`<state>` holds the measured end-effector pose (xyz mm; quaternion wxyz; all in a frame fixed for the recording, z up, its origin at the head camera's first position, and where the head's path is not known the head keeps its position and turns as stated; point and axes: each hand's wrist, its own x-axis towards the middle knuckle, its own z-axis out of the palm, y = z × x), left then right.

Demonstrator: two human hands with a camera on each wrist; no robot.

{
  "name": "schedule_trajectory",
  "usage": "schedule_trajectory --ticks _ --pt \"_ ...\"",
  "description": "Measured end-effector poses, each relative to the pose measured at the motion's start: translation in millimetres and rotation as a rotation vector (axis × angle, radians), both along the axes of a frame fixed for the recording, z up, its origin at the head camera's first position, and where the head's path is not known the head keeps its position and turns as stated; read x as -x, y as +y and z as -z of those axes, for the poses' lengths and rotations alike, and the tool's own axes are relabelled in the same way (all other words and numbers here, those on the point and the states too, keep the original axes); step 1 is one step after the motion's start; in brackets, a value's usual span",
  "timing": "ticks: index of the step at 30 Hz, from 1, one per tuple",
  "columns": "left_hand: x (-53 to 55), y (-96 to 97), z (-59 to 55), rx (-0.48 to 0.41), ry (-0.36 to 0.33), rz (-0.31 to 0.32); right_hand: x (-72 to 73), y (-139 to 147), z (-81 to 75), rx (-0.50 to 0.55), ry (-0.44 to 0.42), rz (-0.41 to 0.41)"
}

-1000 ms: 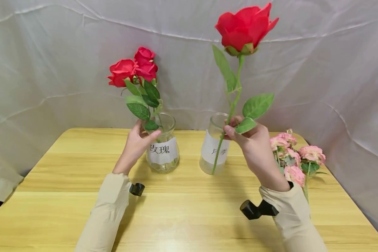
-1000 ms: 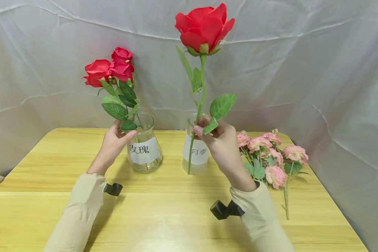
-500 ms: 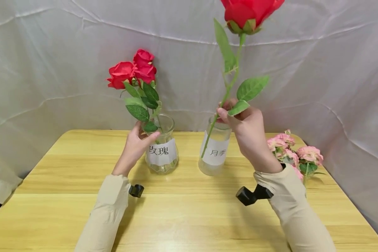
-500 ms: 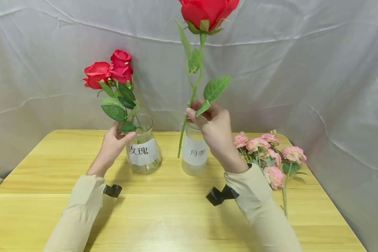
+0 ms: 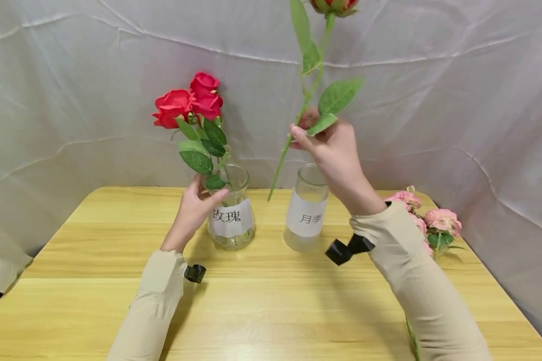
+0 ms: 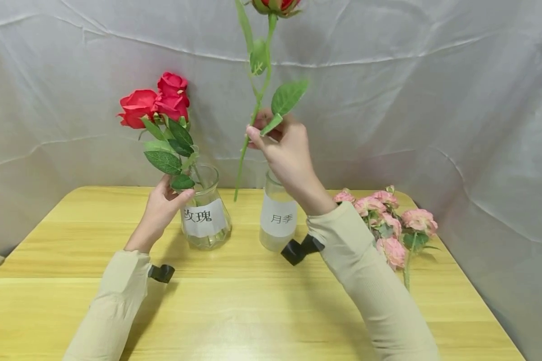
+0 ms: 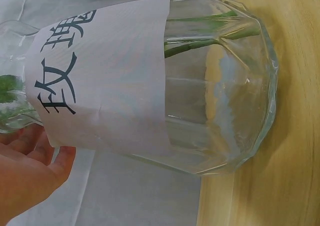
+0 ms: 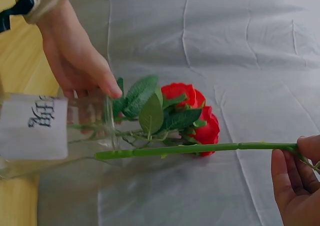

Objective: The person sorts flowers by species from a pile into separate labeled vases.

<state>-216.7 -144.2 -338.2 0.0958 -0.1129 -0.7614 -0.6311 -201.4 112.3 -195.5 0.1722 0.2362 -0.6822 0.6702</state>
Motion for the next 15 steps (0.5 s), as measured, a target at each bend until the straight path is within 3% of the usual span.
schedule_trajectory --ticks 7,15 --pt "-0.6 -0.6 -0.4 -0.003 0.001 -0.005 18.1 -15 -17.0 0.008 -0.08 -0.029" --pt "0.7 -1.0 0.3 -0.005 0.007 0.007 28.8 -32 -30.2 -0.037 -0.045 -0.047"
